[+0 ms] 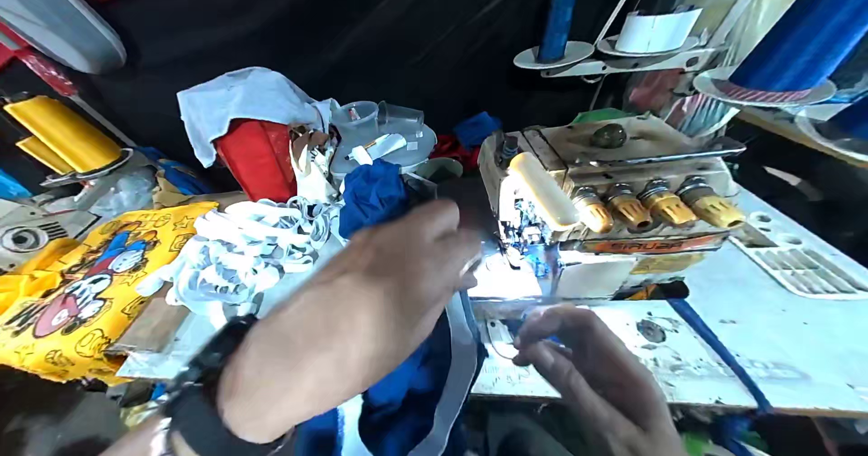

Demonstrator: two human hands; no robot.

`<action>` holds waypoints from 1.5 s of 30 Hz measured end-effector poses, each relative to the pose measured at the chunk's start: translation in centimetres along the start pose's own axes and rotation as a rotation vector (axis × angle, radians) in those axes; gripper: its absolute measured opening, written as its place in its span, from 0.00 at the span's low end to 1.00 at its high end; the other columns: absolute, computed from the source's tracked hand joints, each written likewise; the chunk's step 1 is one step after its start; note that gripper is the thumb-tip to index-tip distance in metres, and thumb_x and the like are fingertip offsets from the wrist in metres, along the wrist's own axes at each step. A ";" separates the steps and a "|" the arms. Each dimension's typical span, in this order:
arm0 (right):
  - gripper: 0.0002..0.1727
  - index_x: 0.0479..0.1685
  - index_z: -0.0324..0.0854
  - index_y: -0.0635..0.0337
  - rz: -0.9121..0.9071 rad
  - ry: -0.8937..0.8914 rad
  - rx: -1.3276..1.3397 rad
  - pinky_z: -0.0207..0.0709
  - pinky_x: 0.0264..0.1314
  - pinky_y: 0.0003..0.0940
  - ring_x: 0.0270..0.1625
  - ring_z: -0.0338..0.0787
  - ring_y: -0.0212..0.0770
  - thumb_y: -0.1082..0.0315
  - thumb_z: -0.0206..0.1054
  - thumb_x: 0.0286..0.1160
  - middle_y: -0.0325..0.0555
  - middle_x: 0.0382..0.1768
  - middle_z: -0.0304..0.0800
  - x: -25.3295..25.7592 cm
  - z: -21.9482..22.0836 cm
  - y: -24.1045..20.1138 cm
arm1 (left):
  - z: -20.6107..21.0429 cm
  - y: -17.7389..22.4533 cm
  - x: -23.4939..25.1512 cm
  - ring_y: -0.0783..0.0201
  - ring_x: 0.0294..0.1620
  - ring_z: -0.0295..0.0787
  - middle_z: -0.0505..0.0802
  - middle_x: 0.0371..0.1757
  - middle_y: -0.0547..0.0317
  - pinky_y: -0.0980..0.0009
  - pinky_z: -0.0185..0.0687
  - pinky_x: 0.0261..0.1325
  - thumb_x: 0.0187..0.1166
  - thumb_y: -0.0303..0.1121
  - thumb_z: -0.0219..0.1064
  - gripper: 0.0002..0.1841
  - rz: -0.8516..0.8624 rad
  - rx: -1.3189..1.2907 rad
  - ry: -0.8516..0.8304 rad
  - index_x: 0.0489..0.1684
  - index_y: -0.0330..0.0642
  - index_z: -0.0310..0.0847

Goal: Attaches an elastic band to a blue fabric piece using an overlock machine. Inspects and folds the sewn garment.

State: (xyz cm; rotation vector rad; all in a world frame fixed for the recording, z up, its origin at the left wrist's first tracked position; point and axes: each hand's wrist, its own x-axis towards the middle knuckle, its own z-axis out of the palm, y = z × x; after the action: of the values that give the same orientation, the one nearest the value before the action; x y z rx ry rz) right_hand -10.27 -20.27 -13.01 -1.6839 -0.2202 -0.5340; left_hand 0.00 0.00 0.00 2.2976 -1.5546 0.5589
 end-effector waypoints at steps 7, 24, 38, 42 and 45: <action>0.18 0.56 0.78 0.69 -0.033 -0.002 -0.104 0.88 0.45 0.22 0.45 0.92 0.26 0.63 0.71 0.77 0.48 0.47 0.92 -0.8 3.7 3.6 | 2.5 -0.1 0.0 0.76 0.32 0.78 0.81 0.35 0.67 0.82 0.75 0.30 0.83 0.36 0.66 0.08 0.035 -0.126 -0.039 0.44 0.46 0.90; 0.17 0.58 0.79 0.78 0.135 0.009 -0.145 0.81 0.43 0.16 0.35 0.85 0.19 0.71 0.65 0.81 0.44 0.35 0.90 -0.4 -0.7 5.2 | 11.0 -4.5 2.8 0.68 0.33 0.87 0.89 0.33 0.59 0.70 0.85 0.38 0.85 0.33 0.63 0.07 -0.222 -0.331 -0.119 0.46 0.40 0.84; 0.20 0.68 0.68 0.53 0.078 0.084 0.109 0.83 0.47 0.14 0.41 0.87 0.13 0.72 0.66 0.81 0.18 0.41 0.91 -1.1 -0.5 6.0 | 13.2 -4.5 2.6 0.69 0.33 0.87 0.91 0.36 0.62 0.70 0.84 0.36 0.82 0.30 0.61 0.08 -0.293 -0.322 -0.052 0.45 0.43 0.88; 0.11 0.59 0.83 0.44 0.047 0.060 0.167 0.82 0.52 0.13 0.46 0.87 0.13 0.69 0.61 0.86 0.17 0.47 0.92 -0.7 -1.5 5.2 | 12.6 -4.4 3.5 0.67 0.34 0.90 0.91 0.32 0.61 0.65 0.86 0.35 0.79 0.32 0.61 0.09 -0.286 -0.292 -0.110 0.46 0.42 0.88; 0.12 0.54 0.89 0.46 0.113 0.089 0.243 0.82 0.54 0.15 0.47 0.88 0.14 0.70 0.61 0.86 0.18 0.47 0.94 -1.2 -2.3 5.1 | 12.6 -3.9 3.8 0.70 0.30 0.88 0.89 0.28 0.65 0.66 0.84 0.30 0.74 0.37 0.67 0.06 -0.306 -0.247 -0.163 0.34 0.47 0.87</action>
State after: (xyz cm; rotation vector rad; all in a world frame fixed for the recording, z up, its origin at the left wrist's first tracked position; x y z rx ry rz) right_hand -9.63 -23.24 -17.83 -1.4242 -0.1189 -0.4760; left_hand 6.77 -7.47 -9.39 2.3674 -1.2205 0.0983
